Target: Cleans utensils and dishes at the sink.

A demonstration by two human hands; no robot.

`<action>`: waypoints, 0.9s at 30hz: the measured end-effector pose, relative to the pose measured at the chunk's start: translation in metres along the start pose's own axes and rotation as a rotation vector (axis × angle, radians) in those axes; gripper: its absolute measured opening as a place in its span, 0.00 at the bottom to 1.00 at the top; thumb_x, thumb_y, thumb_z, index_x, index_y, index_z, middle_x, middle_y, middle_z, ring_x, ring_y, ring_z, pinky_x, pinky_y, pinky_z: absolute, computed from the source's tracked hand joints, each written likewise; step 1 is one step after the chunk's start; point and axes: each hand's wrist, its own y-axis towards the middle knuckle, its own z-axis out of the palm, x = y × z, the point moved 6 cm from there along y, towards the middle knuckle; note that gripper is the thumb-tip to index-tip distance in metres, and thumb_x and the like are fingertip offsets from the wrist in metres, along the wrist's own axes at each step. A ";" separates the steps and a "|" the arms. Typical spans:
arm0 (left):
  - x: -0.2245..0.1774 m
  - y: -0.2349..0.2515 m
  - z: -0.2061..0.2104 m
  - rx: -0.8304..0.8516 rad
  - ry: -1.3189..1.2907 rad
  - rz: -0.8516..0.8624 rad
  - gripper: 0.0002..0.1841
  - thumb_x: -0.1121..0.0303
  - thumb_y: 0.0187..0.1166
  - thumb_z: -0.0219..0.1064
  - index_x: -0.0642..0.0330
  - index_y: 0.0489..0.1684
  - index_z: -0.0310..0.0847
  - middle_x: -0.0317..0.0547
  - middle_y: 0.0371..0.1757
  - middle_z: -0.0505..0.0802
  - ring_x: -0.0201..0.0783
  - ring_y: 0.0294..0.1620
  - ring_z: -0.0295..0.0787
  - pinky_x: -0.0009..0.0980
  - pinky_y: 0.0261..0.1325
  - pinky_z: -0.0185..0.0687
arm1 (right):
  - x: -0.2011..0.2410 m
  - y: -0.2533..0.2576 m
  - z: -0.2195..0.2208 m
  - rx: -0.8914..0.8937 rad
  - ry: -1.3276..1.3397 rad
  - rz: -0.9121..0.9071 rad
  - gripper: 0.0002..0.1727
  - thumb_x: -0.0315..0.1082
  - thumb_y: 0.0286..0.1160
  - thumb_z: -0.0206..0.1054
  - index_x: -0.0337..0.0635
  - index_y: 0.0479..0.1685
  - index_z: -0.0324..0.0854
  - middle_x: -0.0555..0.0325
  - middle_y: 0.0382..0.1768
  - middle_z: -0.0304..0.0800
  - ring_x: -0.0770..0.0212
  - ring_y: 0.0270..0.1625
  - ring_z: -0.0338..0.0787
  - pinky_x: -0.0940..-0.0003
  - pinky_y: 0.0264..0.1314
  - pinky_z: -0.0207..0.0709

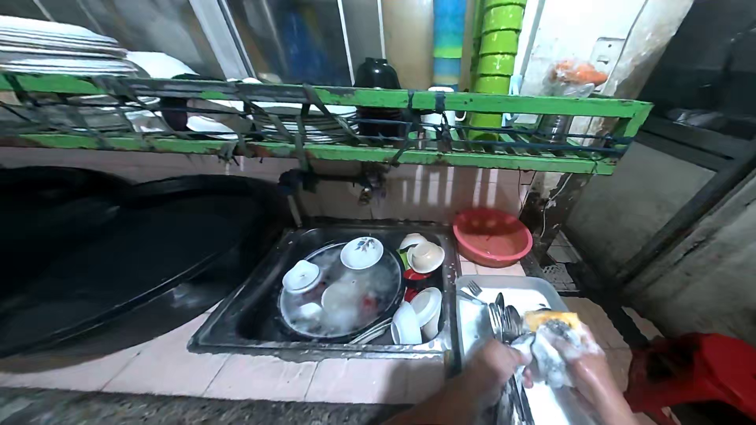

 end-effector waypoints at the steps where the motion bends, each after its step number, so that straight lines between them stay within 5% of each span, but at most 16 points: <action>1: -0.002 -0.003 -0.002 -0.037 0.052 -0.007 0.09 0.72 0.80 0.66 0.65 0.51 0.80 0.41 0.29 0.87 0.34 0.27 0.85 0.31 0.36 0.83 | -0.004 -0.003 0.007 0.054 -0.025 0.029 0.36 0.25 0.65 0.76 0.34 0.77 0.70 0.42 0.57 0.88 0.54 0.53 0.92 0.54 0.55 0.88; 8: -0.006 -0.005 -0.004 -0.135 0.090 -0.062 0.07 0.71 0.82 0.68 0.65 0.47 0.79 0.37 0.24 0.85 0.28 0.21 0.82 0.24 0.28 0.80 | 0.018 0.037 -0.001 -0.046 -0.274 -0.028 0.38 0.30 0.66 0.78 0.33 0.80 0.70 0.35 0.67 0.83 0.43 0.68 0.85 0.42 0.71 0.77; 14: -0.008 -0.009 -0.009 -0.209 0.152 -0.110 0.08 0.75 0.80 0.67 0.67 0.50 0.77 0.40 0.27 0.84 0.31 0.22 0.79 0.28 0.30 0.78 | -0.004 0.031 0.024 0.180 -0.512 -0.058 0.36 0.33 0.70 0.76 0.32 0.79 0.70 0.36 0.70 0.82 0.45 0.73 0.82 0.46 0.79 0.72; 17: -0.008 -0.006 -0.006 -0.195 0.160 -0.125 0.08 0.69 0.82 0.68 0.65 0.46 0.78 0.37 0.24 0.84 0.29 0.19 0.79 0.25 0.27 0.78 | 0.029 0.049 0.000 0.022 -0.727 -0.258 0.31 0.40 0.75 0.74 0.33 0.75 0.77 0.34 0.70 0.83 0.38 0.74 0.83 0.39 0.79 0.71; 21: -0.007 -0.006 -0.002 -0.093 0.087 -0.089 0.11 0.68 0.83 0.69 0.65 0.53 0.77 0.38 0.26 0.85 0.30 0.21 0.82 0.25 0.29 0.81 | 0.033 0.062 -0.027 -0.049 -0.261 -0.245 0.32 0.36 0.76 0.70 0.29 0.78 0.69 0.35 0.71 0.79 0.48 0.69 0.83 0.51 0.73 0.78; 24: -0.009 -0.010 0.009 0.052 0.003 -0.030 0.15 0.66 0.83 0.70 0.65 0.59 0.77 0.39 0.26 0.87 0.30 0.22 0.84 0.26 0.31 0.83 | 0.025 0.036 -0.013 0.139 -0.355 -0.072 0.38 0.41 0.75 0.72 0.33 0.83 0.64 0.34 0.70 0.80 0.45 0.69 0.84 0.45 0.73 0.76; 27: -0.008 -0.013 0.011 0.112 -0.007 -0.001 0.16 0.64 0.85 0.67 0.64 0.63 0.76 0.39 0.28 0.86 0.31 0.21 0.83 0.26 0.30 0.83 | 0.032 0.035 -0.023 0.059 -0.352 -0.172 0.34 0.39 0.77 0.69 0.32 0.80 0.69 0.35 0.68 0.83 0.46 0.68 0.86 0.45 0.73 0.77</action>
